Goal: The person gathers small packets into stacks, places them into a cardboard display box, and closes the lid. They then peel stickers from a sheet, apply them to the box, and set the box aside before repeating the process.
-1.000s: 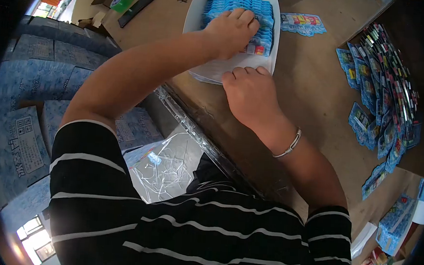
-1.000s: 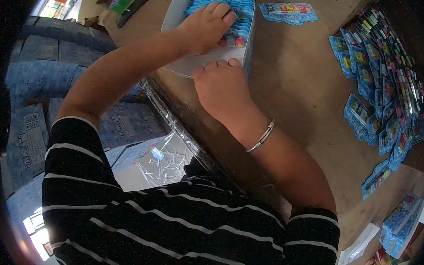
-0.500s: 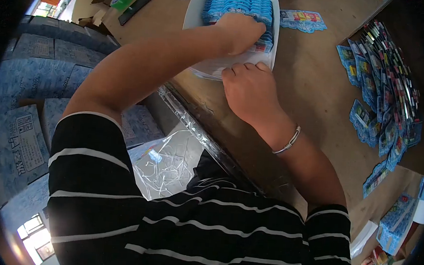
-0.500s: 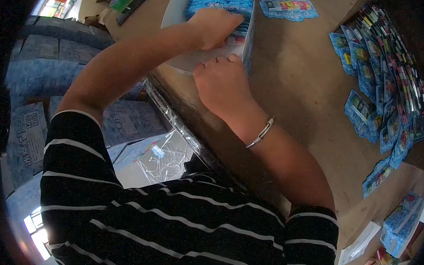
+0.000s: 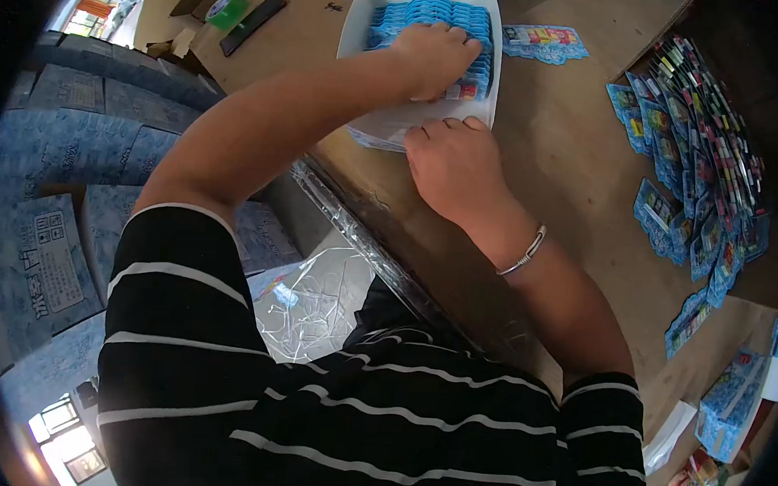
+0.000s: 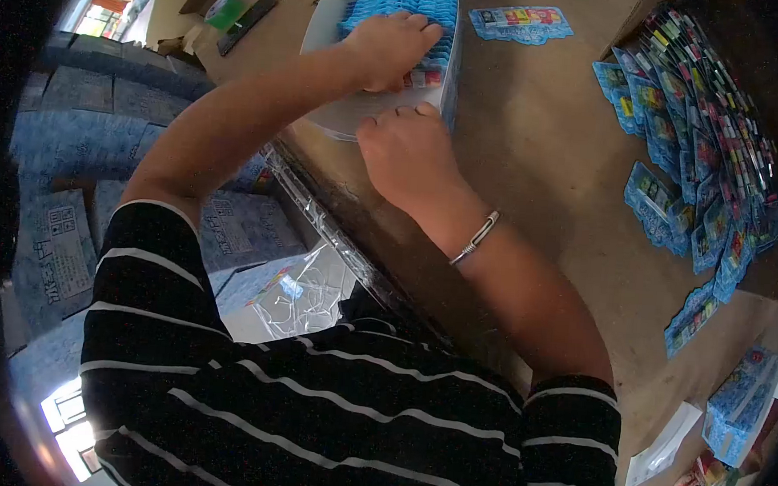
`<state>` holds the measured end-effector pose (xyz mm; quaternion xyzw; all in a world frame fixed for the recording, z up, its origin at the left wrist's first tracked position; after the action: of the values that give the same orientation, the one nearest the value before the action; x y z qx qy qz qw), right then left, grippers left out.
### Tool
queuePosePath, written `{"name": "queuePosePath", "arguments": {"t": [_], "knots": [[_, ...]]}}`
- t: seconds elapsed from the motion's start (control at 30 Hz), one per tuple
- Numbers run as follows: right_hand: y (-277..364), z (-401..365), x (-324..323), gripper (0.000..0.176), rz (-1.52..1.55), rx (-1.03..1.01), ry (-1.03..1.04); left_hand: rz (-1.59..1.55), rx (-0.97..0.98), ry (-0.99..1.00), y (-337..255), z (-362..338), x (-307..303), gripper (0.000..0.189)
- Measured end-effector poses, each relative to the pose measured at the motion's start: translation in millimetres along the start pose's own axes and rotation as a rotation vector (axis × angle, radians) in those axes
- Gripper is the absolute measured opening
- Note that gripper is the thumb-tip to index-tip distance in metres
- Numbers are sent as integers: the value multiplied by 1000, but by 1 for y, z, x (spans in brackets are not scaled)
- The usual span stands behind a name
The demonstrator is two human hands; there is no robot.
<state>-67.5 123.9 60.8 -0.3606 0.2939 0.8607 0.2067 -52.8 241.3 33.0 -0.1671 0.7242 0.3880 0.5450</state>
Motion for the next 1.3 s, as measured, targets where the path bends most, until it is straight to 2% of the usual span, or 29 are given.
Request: {"name": "queuePosePath", "arguments": {"t": [0.17,0.23,0.33,0.43,0.57,0.63,0.87,0.97,1.03,1.17,1.23,1.3], "knots": [[0,1,1,9,-9,-8,0,188,70,1,-12,-7,-10,89],[0,1,1,10,7,-7,-7,225,5,-225,-5,-9,-19,101],[0,-1,2,6,-9,-2,-4,64,23,-136,5,6,-4,110],[0,1,3,7,0,-6,31,117,56,-95,2,5,-3,106],[-2,-3,1,9,-8,18,38,103,151,-141,-5,-2,-6,105],[-4,-2,-1,9,-14,17,28,142,45,-142,-3,-9,-16,104],[-3,0,-3,9,2,12,2,13,-123,-109,30,-41,-37,90],[-1,0,-3,9,6,2,-9,46,-70,-104,28,-46,-30,84],[-1,0,-3,9,-4,-2,-6,6,36,-339,20,-49,-41,81],[0,-2,-3,7,4,-13,13,-3,65,-367,23,-37,-19,76],[0,-3,-1,8,9,-10,39,-133,60,-337,23,-38,-21,72],[0,-2,-1,9,2,-10,23,-116,35,-298,20,-42,-36,72]]}}
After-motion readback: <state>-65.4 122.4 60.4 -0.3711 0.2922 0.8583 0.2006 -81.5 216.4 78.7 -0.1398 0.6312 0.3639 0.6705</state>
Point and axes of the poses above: each hand's wrist, its own z-axis towards the middle knuckle, its own x-axis out of the palm, y = z × x, the point moved 10 cm from there along z, towards the middle knuckle, and after that the axes turned 9 degrees about z, right-handed, at the moved point
